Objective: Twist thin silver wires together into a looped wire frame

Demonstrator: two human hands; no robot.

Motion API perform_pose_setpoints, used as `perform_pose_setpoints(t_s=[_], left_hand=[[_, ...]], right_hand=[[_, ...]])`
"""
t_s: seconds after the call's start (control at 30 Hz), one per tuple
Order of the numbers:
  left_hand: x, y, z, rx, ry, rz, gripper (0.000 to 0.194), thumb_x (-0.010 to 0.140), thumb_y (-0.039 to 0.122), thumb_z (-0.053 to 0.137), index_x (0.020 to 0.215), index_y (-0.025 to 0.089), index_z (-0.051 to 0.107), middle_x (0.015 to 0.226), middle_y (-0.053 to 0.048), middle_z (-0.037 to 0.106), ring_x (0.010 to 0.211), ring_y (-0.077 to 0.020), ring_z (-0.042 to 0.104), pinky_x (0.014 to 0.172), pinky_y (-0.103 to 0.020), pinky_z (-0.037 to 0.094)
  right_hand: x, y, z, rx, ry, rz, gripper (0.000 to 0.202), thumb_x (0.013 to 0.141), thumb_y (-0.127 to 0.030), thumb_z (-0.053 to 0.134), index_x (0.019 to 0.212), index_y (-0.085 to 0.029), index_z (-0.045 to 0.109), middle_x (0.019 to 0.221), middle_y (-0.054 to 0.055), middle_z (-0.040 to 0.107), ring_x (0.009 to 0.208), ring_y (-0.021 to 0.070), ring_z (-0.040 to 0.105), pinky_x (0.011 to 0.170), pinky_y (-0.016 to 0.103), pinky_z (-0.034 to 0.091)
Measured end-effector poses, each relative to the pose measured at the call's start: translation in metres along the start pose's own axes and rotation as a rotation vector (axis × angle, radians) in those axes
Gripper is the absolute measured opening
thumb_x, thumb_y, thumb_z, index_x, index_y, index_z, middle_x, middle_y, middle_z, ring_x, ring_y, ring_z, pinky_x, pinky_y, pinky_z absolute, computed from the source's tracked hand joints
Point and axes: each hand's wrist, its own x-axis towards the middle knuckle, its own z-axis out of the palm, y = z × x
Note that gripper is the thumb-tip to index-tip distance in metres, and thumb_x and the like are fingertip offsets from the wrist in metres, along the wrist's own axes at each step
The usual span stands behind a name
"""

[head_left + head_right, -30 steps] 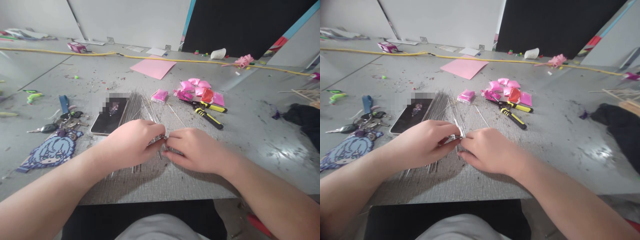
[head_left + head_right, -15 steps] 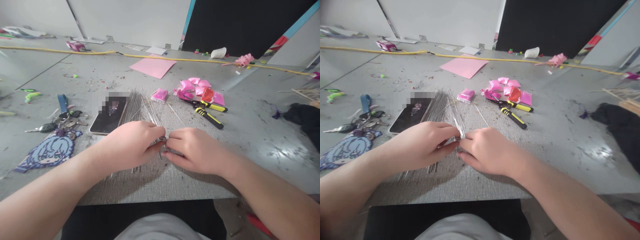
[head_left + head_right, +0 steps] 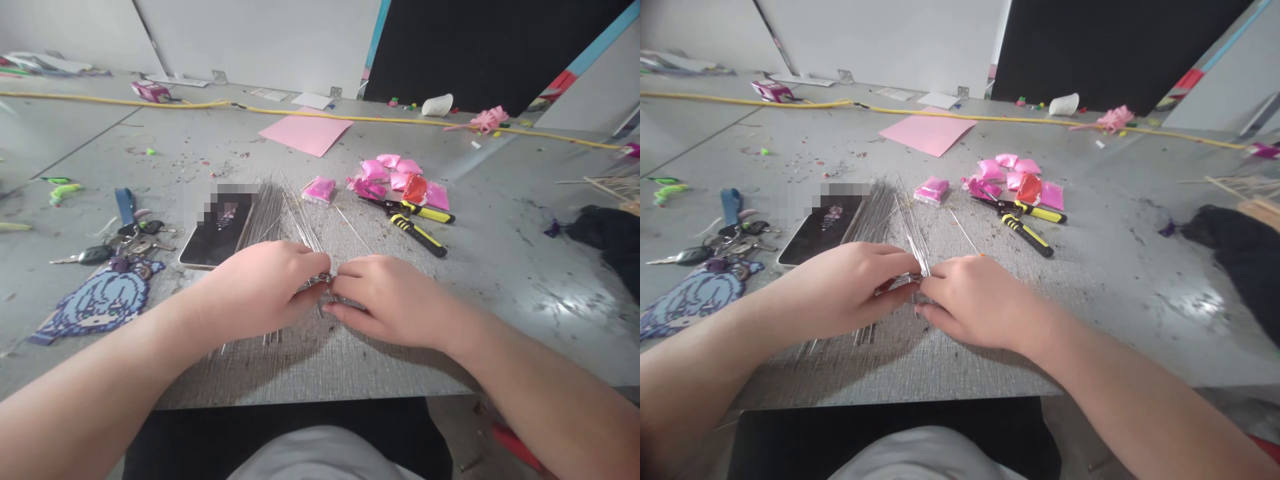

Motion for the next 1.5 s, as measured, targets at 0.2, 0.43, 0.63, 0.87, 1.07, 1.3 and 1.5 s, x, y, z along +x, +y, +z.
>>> perform_pose_setpoints(t_s=[0.2,0.43,0.63,0.87,1.07,1.3,1.5], left_hand=[[0.0003,0.0002,-0.0009,0.001,0.0,0.009,0.017,0.095,0.027,0.047,0.086,0.019,0.059,0.077,-0.003,0.06,0.067,-0.0175,0.058,0.057,-0.029,0.037],[0.0018,0.0,-0.0005,0.008,-0.004,0.017,0.017,0.095,0.027,0.047,0.085,0.019,0.058,0.077,-0.003,0.06,0.066,-0.0174,0.057,0.056,-0.029,0.036],[0.0022,-0.001,0.0001,0.011,-0.006,0.014,0.016,0.095,0.027,0.048,0.088,0.018,0.06,0.077,-0.003,0.06,0.067,-0.0175,0.058,0.057,-0.029,0.037],[-0.0003,-0.0025,0.0012,0.03,-0.027,0.001,0.018,0.095,0.031,0.048,0.089,0.019,0.061,0.077,-0.003,0.061,0.066,-0.0178,0.06,0.055,-0.028,0.036],[-0.0006,-0.0029,0.0014,0.046,-0.013,0.002,0.019,0.095,0.032,0.049,0.088,0.019,0.061,0.075,-0.003,0.061,0.064,-0.0171,0.06,0.054,-0.028,0.035],[-0.0002,-0.0011,0.0009,0.063,-0.037,-0.019,0.019,0.095,0.033,0.048,0.09,0.02,0.061,0.076,-0.003,0.061,0.065,-0.018,0.06,0.053,-0.029,0.033],[-0.001,-0.0022,0.0011,0.064,-0.029,-0.009,0.019,0.095,0.033,0.048,0.092,0.02,0.061,0.077,-0.003,0.061,0.065,-0.0181,0.06,0.054,-0.029,0.034]], right_hand=[[-0.0004,0.0,-0.0008,0.008,0.003,-0.012,0.023,0.098,-0.033,0.051,0.086,-0.017,0.062,0.086,0.003,0.064,0.076,0.0169,0.056,0.067,0.031,0.036],[-0.0013,0.0,0.0,0.005,-0.004,-0.009,0.024,0.099,-0.034,0.05,0.086,-0.017,0.061,0.085,0.003,0.064,0.076,0.0173,0.057,0.067,0.031,0.037],[-0.0008,-0.0001,-0.0002,-0.005,-0.014,0.007,0.023,0.098,-0.033,0.051,0.086,-0.017,0.061,0.085,0.003,0.064,0.075,0.0175,0.057,0.066,0.031,0.037],[-0.0003,0.0004,-0.0001,-0.014,-0.038,0.015,0.022,0.098,-0.036,0.051,0.088,-0.018,0.06,0.084,0.003,0.063,0.075,0.018,0.057,0.066,0.031,0.037],[-0.0011,-0.0006,-0.0008,0.001,-0.053,0.026,0.021,0.097,-0.034,0.052,0.088,-0.018,0.061,0.085,0.004,0.063,0.075,0.0183,0.057,0.066,0.03,0.037],[-0.0013,-0.0009,-0.0018,0.001,-0.064,0.032,0.022,0.098,-0.035,0.051,0.088,-0.018,0.06,0.085,0.004,0.062,0.075,0.0187,0.057,0.066,0.031,0.038],[-0.0012,-0.0016,-0.0019,0.008,-0.065,0.033,0.02,0.097,-0.034,0.052,0.089,-0.018,0.061,0.085,0.004,0.063,0.075,0.0188,0.057,0.066,0.03,0.038]])
